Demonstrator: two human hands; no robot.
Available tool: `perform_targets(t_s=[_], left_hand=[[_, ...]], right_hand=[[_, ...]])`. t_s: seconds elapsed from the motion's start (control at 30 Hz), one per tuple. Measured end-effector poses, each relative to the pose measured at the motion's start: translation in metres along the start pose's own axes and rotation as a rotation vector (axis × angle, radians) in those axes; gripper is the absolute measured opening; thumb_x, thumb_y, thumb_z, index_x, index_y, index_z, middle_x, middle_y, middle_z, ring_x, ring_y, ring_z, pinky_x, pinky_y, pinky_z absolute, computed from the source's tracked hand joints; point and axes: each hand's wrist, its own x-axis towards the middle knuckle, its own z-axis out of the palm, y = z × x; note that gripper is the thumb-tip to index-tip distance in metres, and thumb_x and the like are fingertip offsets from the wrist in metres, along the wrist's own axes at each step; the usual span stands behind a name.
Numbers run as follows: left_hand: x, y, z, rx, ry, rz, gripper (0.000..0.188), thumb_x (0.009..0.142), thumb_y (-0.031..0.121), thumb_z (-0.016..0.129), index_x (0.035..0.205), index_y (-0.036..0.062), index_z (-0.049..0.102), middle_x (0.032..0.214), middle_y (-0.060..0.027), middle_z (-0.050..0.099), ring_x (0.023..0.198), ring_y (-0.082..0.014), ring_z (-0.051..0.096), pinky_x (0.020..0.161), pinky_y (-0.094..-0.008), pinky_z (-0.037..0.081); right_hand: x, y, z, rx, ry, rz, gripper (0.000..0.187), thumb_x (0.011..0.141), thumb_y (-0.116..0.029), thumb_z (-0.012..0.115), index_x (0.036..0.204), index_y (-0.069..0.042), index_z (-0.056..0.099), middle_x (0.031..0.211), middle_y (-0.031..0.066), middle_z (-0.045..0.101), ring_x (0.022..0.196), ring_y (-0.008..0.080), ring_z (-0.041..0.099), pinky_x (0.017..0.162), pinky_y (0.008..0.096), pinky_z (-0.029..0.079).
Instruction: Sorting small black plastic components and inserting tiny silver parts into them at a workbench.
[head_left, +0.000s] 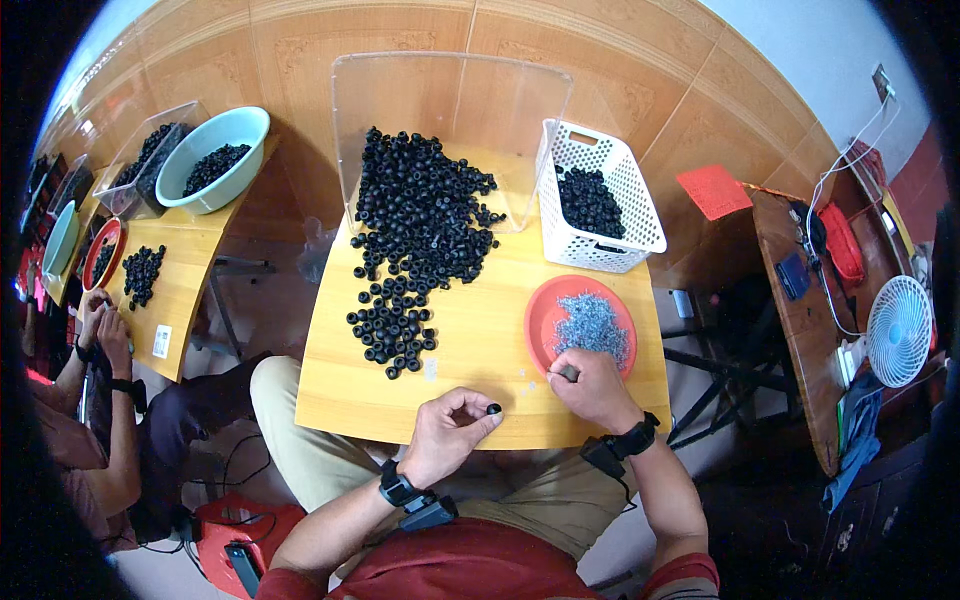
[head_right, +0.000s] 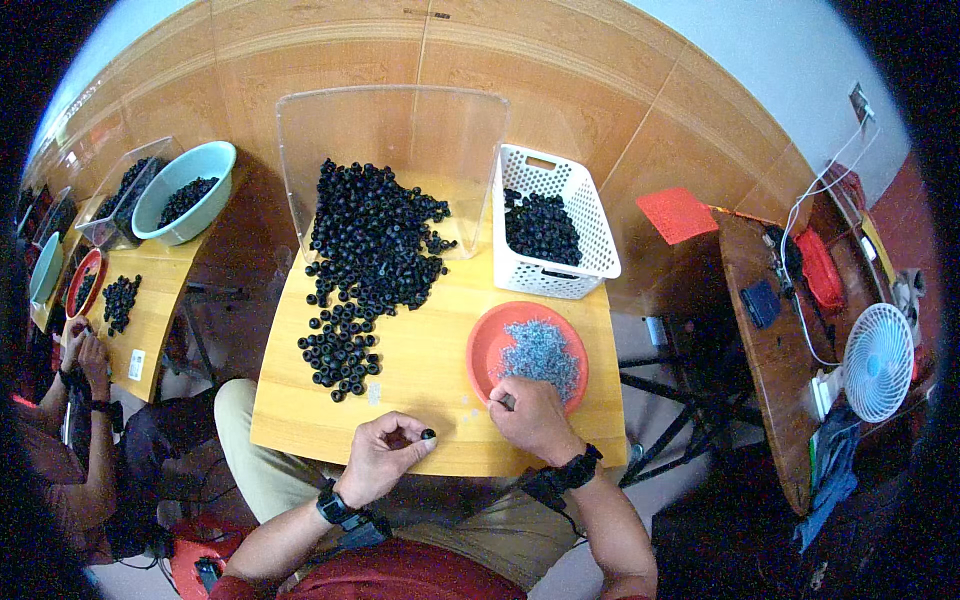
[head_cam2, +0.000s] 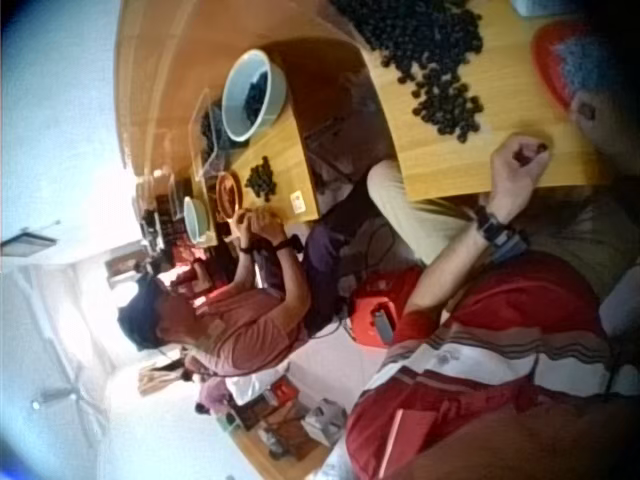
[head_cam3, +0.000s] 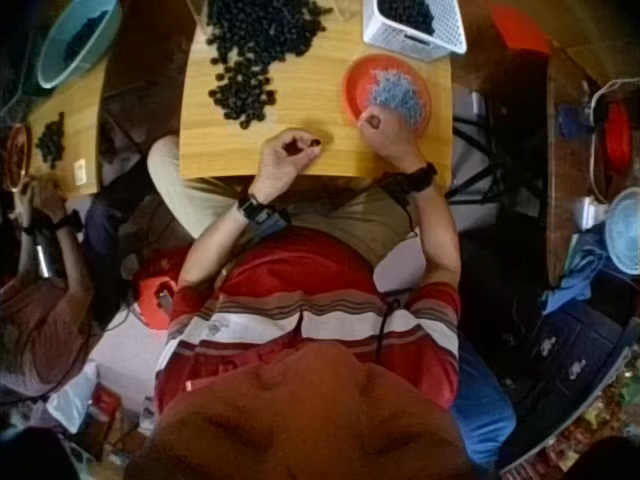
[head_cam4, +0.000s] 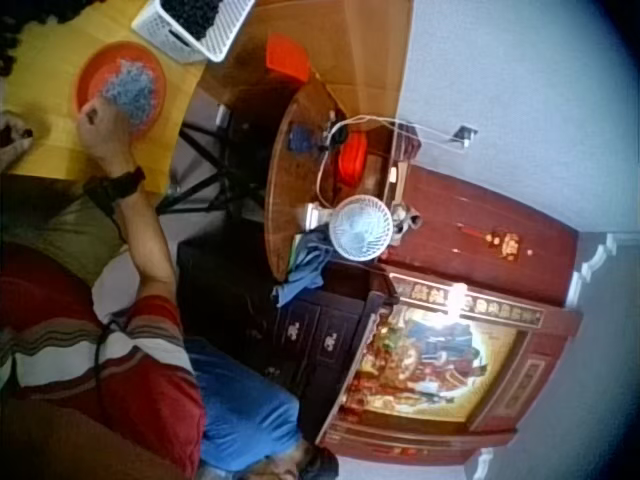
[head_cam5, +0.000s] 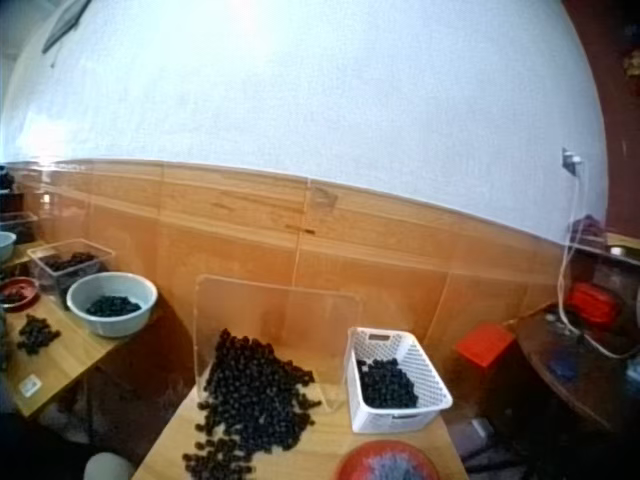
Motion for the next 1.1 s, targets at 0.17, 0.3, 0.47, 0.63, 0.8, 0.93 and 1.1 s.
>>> perform_targets(t_s=[0.17, 0.3, 0.47, 0.63, 0.8, 0.93, 1.1], left_hand=[[-0.001, -0.006, 0.005, -0.055, 0.008, -0.007, 0.013, 0.087, 0.004, 0.074, 0.097, 0.0004, 0.067, 0.085, -0.0002, 0.067, 0.077, -0.0047, 0.059, 0.070, -0.0205, 0.051], [0.000, -0.004, 0.005, -0.036, 0.003, 0.002, 0.013, 0.087, 0.004, 0.074, 0.098, 0.0005, 0.066, 0.085, -0.0003, 0.067, 0.077, -0.0047, 0.059, 0.070, -0.0205, 0.051], [0.001, -0.005, 0.002, -0.027, -0.005, 0.005, 0.014, 0.087, 0.004, 0.074, 0.098, 0.0005, 0.066, 0.085, -0.0005, 0.067, 0.077, -0.0048, 0.059, 0.070, -0.0207, 0.051], [0.001, -0.007, 0.002, -0.045, -0.007, -0.003, 0.014, 0.087, 0.004, 0.074, 0.099, 0.0007, 0.066, 0.085, -0.0007, 0.067, 0.077, -0.0048, 0.060, 0.070, -0.0208, 0.052], [0.001, -0.005, 0.000, -0.016, -0.005, -0.015, 0.014, 0.087, 0.004, 0.073, 0.098, 0.0008, 0.066, 0.085, -0.0009, 0.068, 0.077, -0.0048, 0.060, 0.070, -0.0209, 0.052], [0.001, -0.001, -0.001, 0.001, -0.011, 0.014, 0.013, 0.087, 0.004, 0.073, 0.098, 0.0006, 0.066, 0.085, -0.0014, 0.068, 0.077, -0.0050, 0.061, 0.070, -0.0213, 0.052], [0.000, -0.003, -0.001, -0.053, -0.019, -0.015, 0.013, 0.087, 0.004, 0.073, 0.098, 0.0003, 0.066, 0.085, -0.0018, 0.069, 0.078, -0.0053, 0.062, 0.071, -0.0215, 0.052]], right_hand=[[0.000, -0.001, -0.007, 0.071, -0.041, 0.036, 0.007, 0.080, -0.011, 0.067, 0.080, -0.004, 0.065, 0.078, 0.0149, 0.067, 0.073, 0.0323, 0.067, 0.064, 0.0419, 0.052], [0.005, 0.011, -0.006, -0.027, -0.006, -0.065, 0.007, 0.081, -0.010, 0.065, 0.086, -0.005, 0.065, 0.086, 0.0145, 0.067, 0.079, 0.0323, 0.067, 0.069, 0.0425, 0.053], [0.018, 0.007, -0.007, -0.206, 0.002, -0.210, 0.011, 0.085, -0.008, 0.060, 0.094, -0.004, 0.065, 0.093, 0.0133, 0.067, 0.084, 0.0333, 0.066, 0.073, 0.0444, 0.054], [0.033, 0.002, -0.006, -0.321, -0.015, -0.246, 0.013, 0.088, -0.012, 0.058, 0.096, -0.005, 0.065, 0.091, 0.0140, 0.068, 0.084, 0.0332, 0.066, 0.072, 0.0432, 0.053], [0.046, 0.005, 0.000, -0.434, -0.084, -0.294, 0.013, 0.087, -0.010, 0.056, 0.096, -0.006, 0.064, 0.088, 0.0145, 0.068, 0.081, 0.0344, 0.066, 0.068, 0.0454, 0.053], [0.049, 0.003, 0.001, -0.515, -0.142, -0.257, 0.012, 0.085, -0.009, 0.056, 0.094, -0.006, 0.062, 0.084, 0.0148, 0.067, 0.078, 0.0354, 0.066, 0.067, 0.0467, 0.052], [0.050, 0.007, 0.001, -0.432, -0.110, -0.283, 0.010, 0.082, -0.008, 0.058, 0.090, -0.005, 0.063, 0.083, 0.0147, 0.066, 0.077, 0.0360, 0.065, 0.067, 0.0461, 0.052]])
